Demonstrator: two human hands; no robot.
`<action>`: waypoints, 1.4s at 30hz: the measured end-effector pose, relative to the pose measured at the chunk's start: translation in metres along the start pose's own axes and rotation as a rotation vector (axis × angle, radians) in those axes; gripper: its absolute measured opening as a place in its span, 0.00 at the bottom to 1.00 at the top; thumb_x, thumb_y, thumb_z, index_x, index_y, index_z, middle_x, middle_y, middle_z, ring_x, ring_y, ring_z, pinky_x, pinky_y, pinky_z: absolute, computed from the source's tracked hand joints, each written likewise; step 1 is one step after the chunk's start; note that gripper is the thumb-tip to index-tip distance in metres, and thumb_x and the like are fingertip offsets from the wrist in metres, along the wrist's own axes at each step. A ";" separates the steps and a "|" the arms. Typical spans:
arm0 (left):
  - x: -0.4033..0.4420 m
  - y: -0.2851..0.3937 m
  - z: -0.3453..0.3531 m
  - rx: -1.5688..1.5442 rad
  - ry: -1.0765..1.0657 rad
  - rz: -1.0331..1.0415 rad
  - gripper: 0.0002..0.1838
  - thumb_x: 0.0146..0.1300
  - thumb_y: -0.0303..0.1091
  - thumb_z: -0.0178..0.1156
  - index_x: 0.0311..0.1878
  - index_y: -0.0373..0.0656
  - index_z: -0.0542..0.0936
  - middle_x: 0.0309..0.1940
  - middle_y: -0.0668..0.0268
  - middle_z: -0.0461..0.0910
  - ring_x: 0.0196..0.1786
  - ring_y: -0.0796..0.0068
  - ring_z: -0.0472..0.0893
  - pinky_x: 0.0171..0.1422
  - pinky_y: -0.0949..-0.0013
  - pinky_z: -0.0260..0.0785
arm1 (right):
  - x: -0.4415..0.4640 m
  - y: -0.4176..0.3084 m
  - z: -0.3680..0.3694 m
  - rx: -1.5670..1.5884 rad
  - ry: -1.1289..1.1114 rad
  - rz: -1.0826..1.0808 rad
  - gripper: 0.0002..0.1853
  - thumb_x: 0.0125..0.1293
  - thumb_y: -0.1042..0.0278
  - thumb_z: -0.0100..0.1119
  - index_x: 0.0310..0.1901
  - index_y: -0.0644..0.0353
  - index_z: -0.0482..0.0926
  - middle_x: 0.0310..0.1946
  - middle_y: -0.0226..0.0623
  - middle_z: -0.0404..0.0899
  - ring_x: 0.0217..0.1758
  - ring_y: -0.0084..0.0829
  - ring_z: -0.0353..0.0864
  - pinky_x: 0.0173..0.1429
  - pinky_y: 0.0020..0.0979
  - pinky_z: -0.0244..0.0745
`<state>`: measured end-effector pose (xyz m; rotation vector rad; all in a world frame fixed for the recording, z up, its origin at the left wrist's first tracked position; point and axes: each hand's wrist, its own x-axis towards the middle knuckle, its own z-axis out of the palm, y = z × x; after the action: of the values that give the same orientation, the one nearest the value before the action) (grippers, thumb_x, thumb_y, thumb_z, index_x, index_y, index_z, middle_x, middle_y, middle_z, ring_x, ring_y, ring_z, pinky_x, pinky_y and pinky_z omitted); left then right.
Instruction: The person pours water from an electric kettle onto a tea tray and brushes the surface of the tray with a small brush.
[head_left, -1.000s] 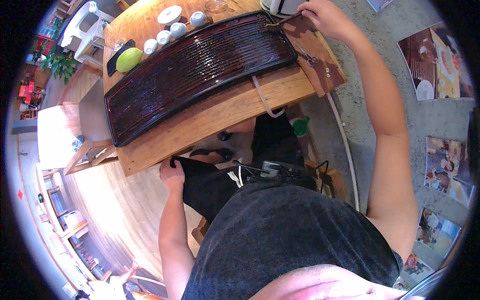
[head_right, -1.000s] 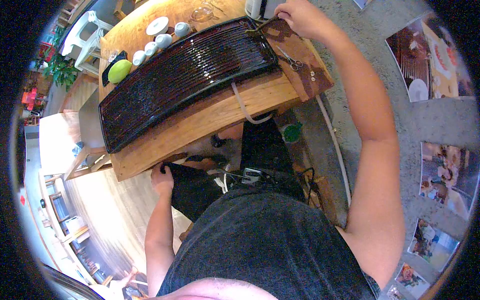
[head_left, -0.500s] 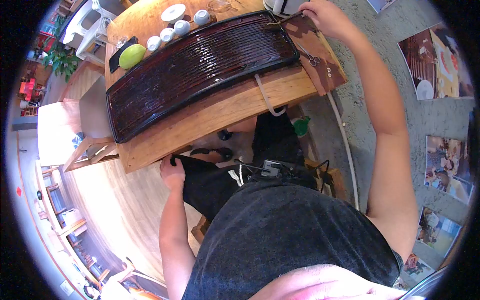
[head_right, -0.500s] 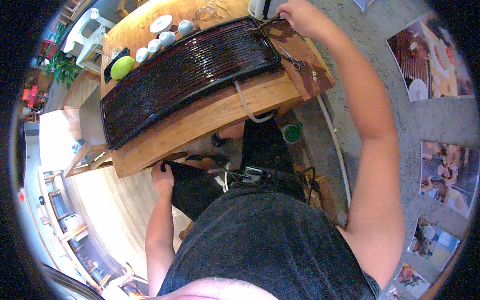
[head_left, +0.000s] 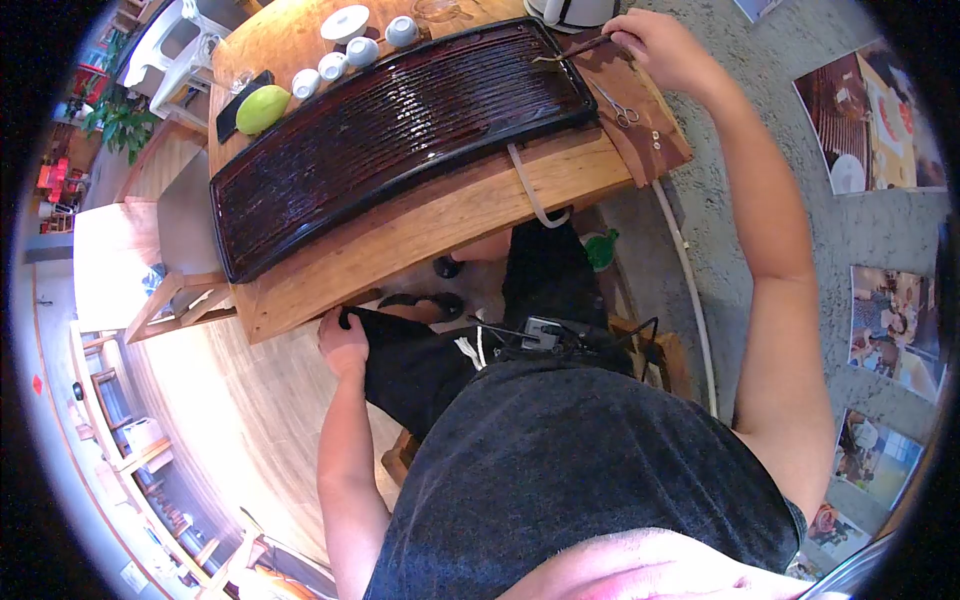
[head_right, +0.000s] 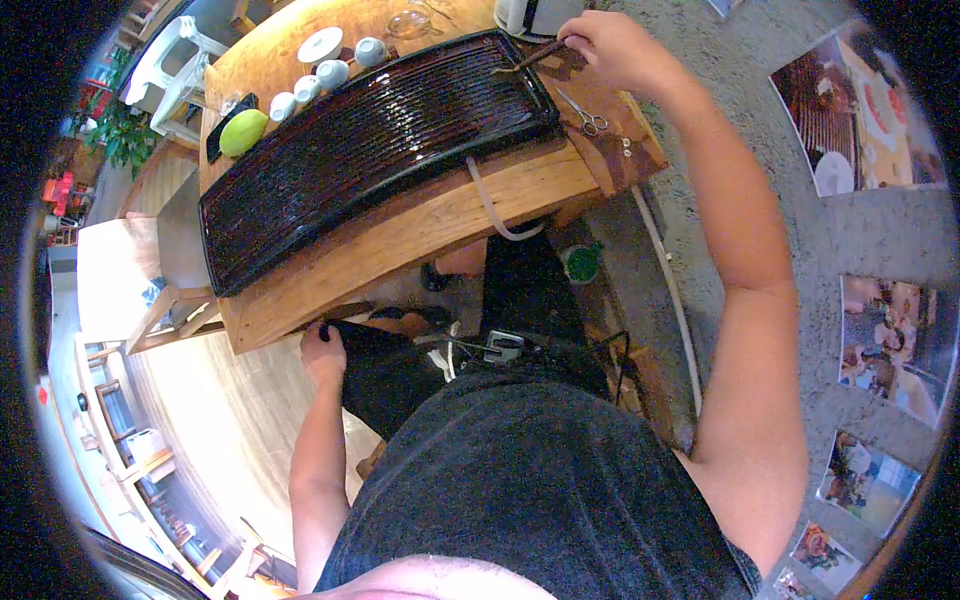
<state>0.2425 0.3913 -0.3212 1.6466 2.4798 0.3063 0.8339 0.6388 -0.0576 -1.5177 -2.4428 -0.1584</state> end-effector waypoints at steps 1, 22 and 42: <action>0.000 0.003 -0.002 0.004 -0.014 -0.014 0.21 0.65 0.44 0.59 0.56 0.43 0.84 0.59 0.58 0.83 0.64 0.55 0.77 0.73 0.57 0.66 | -0.003 -0.009 -0.011 -0.002 -0.002 0.000 0.14 0.72 0.61 0.57 0.52 0.59 0.84 0.43 0.48 0.86 0.48 0.51 0.84 0.54 0.43 0.79; 0.005 0.000 -0.001 0.004 -0.038 -0.007 0.21 0.65 0.44 0.59 0.56 0.43 0.84 0.59 0.56 0.82 0.63 0.53 0.78 0.72 0.56 0.67 | -0.008 -0.056 -0.043 0.152 -0.010 0.093 0.10 0.66 0.71 0.60 0.46 0.60 0.86 0.41 0.48 0.85 0.47 0.49 0.84 0.54 0.44 0.78; 0.000 -0.006 0.002 -0.002 0.004 0.026 0.21 0.65 0.45 0.59 0.56 0.43 0.84 0.59 0.57 0.82 0.64 0.53 0.78 0.72 0.56 0.67 | -0.016 -0.048 -0.037 0.077 -0.027 0.021 0.10 0.65 0.70 0.60 0.45 0.61 0.86 0.40 0.48 0.85 0.45 0.49 0.84 0.52 0.44 0.79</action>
<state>0.2373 0.3893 -0.3250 1.6809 2.4615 0.3144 0.8041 0.5947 -0.0242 -1.5216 -2.4238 -0.0399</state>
